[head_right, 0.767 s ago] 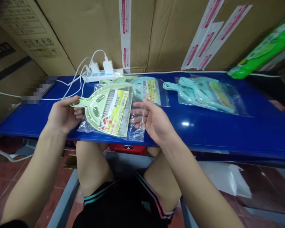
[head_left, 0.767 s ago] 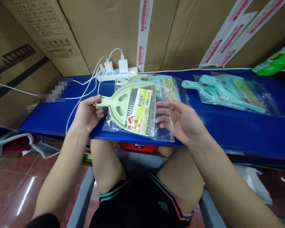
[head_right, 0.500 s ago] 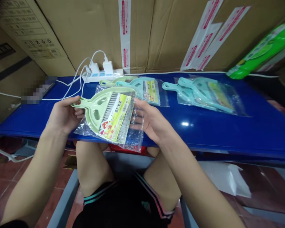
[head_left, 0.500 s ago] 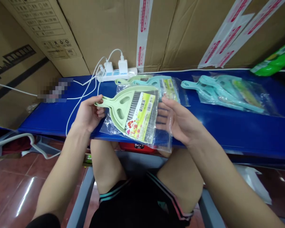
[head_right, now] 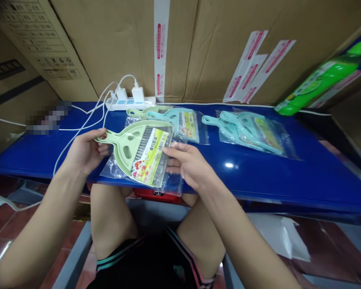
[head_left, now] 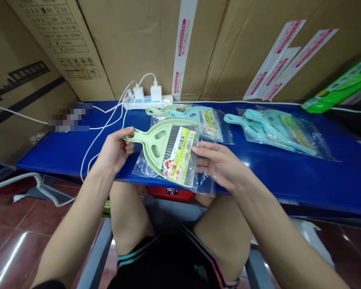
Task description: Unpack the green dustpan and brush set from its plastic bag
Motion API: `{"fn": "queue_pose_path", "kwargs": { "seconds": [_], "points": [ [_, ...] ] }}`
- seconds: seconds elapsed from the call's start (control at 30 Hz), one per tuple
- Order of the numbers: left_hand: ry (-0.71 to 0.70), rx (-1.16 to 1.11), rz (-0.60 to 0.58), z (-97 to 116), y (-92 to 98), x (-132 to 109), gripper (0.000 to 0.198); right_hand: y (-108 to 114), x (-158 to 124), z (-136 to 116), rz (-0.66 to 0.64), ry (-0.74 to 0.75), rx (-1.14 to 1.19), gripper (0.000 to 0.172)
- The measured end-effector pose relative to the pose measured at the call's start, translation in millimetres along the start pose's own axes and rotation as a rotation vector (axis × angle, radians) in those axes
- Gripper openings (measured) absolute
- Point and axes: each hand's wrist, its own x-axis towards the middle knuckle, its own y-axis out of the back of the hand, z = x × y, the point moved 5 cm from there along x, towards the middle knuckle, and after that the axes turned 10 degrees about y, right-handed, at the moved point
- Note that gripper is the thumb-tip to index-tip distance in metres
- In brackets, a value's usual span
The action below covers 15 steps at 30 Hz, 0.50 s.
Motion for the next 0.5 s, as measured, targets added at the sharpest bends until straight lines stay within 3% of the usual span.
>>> {"fn": "queue_pose_path", "kwargs": {
  "seconds": [0.3, 0.4, 0.5],
  "points": [
    [-0.007, 0.016, -0.011, -1.2, -1.9, -3.2, 0.028, 2.9, 1.1, 1.0, -0.004, 0.079, -0.048, 0.051],
    [0.0, 0.036, -0.023, -5.1, -4.4, -4.1, 0.028, 5.1, -3.5, -7.4, 0.052, 0.074, -0.032, 0.055],
    [-0.036, 0.052, -0.024, -8.4, -4.1, -5.0, 0.023, 20.7, -11.6, -25.5, 0.128, 0.067, -0.066, 0.055]
  ]
}}
